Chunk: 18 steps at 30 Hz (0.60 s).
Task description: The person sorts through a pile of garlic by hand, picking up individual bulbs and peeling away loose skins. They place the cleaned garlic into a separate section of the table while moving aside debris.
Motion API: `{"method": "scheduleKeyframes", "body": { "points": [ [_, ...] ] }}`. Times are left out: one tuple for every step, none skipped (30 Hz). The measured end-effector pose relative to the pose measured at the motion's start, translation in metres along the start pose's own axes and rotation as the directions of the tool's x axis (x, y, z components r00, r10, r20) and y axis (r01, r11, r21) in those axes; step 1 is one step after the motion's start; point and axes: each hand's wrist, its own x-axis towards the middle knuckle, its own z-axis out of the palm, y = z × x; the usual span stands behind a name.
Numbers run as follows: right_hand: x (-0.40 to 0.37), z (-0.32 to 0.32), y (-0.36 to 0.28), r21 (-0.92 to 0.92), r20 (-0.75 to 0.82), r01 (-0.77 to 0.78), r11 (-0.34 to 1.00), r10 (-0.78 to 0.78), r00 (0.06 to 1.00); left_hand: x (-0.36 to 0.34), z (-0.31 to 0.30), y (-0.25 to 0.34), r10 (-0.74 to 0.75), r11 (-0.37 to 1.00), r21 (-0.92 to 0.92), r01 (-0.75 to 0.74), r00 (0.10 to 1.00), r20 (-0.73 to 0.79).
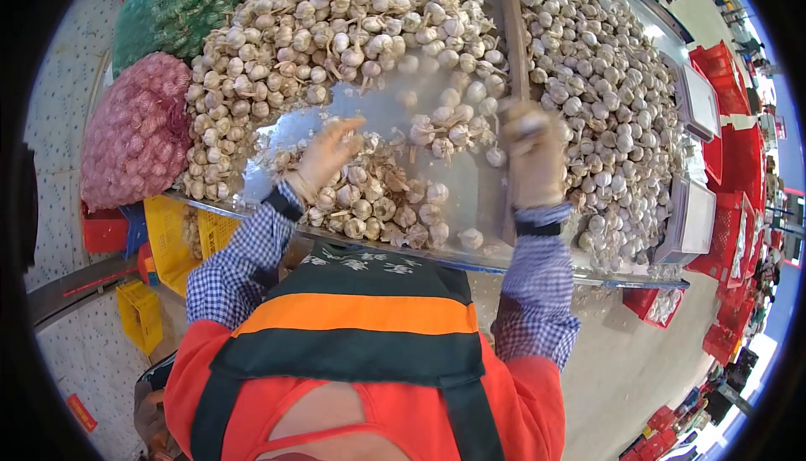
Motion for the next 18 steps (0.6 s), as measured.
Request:
{"method": "scheduleKeyframes", "body": {
  "points": [
    [0.01, -0.001, -0.001, -0.005, -0.007, 0.0, 1.0, 0.0, 1.0, 0.014, -0.007, -0.011, 0.065, 0.992, 0.114, -0.052, 0.992, -0.111],
    [0.017, -0.002, -0.006, 0.2, -0.115, -0.057, 0.978, 0.081, 0.99, 0.023, -0.01, -0.025, 0.072, 0.992, 0.112, -0.06, 0.992, -0.104],
    [0.024, -0.002, -0.013, 0.401, -0.205, -0.082, 0.913, 0.176, 0.963, 0.033, -0.01, -0.041, 0.092, 0.975, 0.209, -0.078, 0.994, -0.059],
    [0.031, -0.002, -0.019, 0.586, -0.272, -0.073, 0.807, 0.281, 0.92, 0.042, -0.008, -0.046, 0.112, 0.947, 0.304, -0.103, 0.994, -0.012],
    [0.041, -0.003, -0.021, 0.745, -0.309, -0.034, 0.666, 0.39, 0.867, 0.042, -0.009, -0.026, -0.055, 0.929, 0.369, 0.014, 0.993, 0.103],
    [0.051, -0.009, 0.026, 0.201, -0.17, -0.033, 0.979, 0.068, 0.983, 0.04, -0.001, -0.03, -0.044, 0.929, 0.37, -0.001, 0.993, 0.113],
    [0.056, -0.005, 0.075, -0.394, 0.143, 0.153, 0.906, -0.104, 0.984, 0.037, 0.011, -0.041, 0.001, 0.901, 0.424, -0.091, 0.978, 0.208],
    [0.053, 0.041, 0.058, -0.294, 0.08, -0.296, 0.909, 0.332, 0.94, 0.034, 0.018, -0.047, 0.035, 0.866, 0.467, -0.181, 0.952, 0.305],
    [0.045, 0.071, 0.059, -0.23, 0.057, -0.517, 0.825, 0.541, 0.839, 0.031, 0.017, -0.038, 0.038, 0.863, 0.467, -0.192, 0.947, 0.319],
    [0.036, 0.094, 0.065, -0.613, 0.078, -0.32, 0.722, 0.458, 0.885, 0.028, 0.014, -0.02, 0.02, 0.956, 0.271, -0.109, 0.949, 0.314],
    [0.025, 0.11, 0.069, -0.88, 0.136, -0.07, 0.469, 0.392, 0.91, 0.03, 0.013, -0.01, -0.002, 0.998, 0.059, -0.017, 0.95, 0.313],
    [0.012, 0.12, 0.074, -0.937, 0.143, -0.019, 0.35, 0.43, 0.891, 0.037, 0.015, -0.011, 0.001, 0.998, 0.057, -0.021, 0.945, 0.328],
    [-0.002, 0.127, 0.08, -0.974, 0.145, 0.04, 0.225, 0.471, 0.87, 0.046, 0.016, -0.015, 0.014, 0.998, 0.062, -0.027, 0.981, 0.195],
    [-0.018, 0.132, 0.098, -0.973, 0.161, 0.054, 0.226, 0.491, 0.856, 0.058, 0.015, -0.017, 0.028, 0.997, 0.066, -0.032, 0.998, 0.054],
    [-0.032, 0.135, 0.111, -0.971, 0.18, 0.07, 0.227, 0.51, 0.841, 0.073, 0.013, -0.018, 0.084, 0.993, 0.084, -0.089, 0.995, 0.062],
    [-0.044, 0.133, 0.105, -0.91, 0.326, 0.15, 0.386, 0.447, 0.833, 0.086, 0.013, -0.014, 0.087, 0.993, 0.078, -0.093, 0.994, 0.07],
    [-0.049, 0.13, 0.101, -0.88, 0.371, 0.153, 0.45, 0.448, 0.814, 0.098, 0.016, -0.006, 0.209, 0.962, 0.173, -0.213, 0.977, 0.042],
    [-0.049, 0.127, 0.096, -0.845, 0.415, 0.157, 0.511, 0.443, 0.794, 0.11, 0.02, 0.003, 0.333, 0.907, 0.268, -0.326, 0.943, 0.022]
  ]
}}
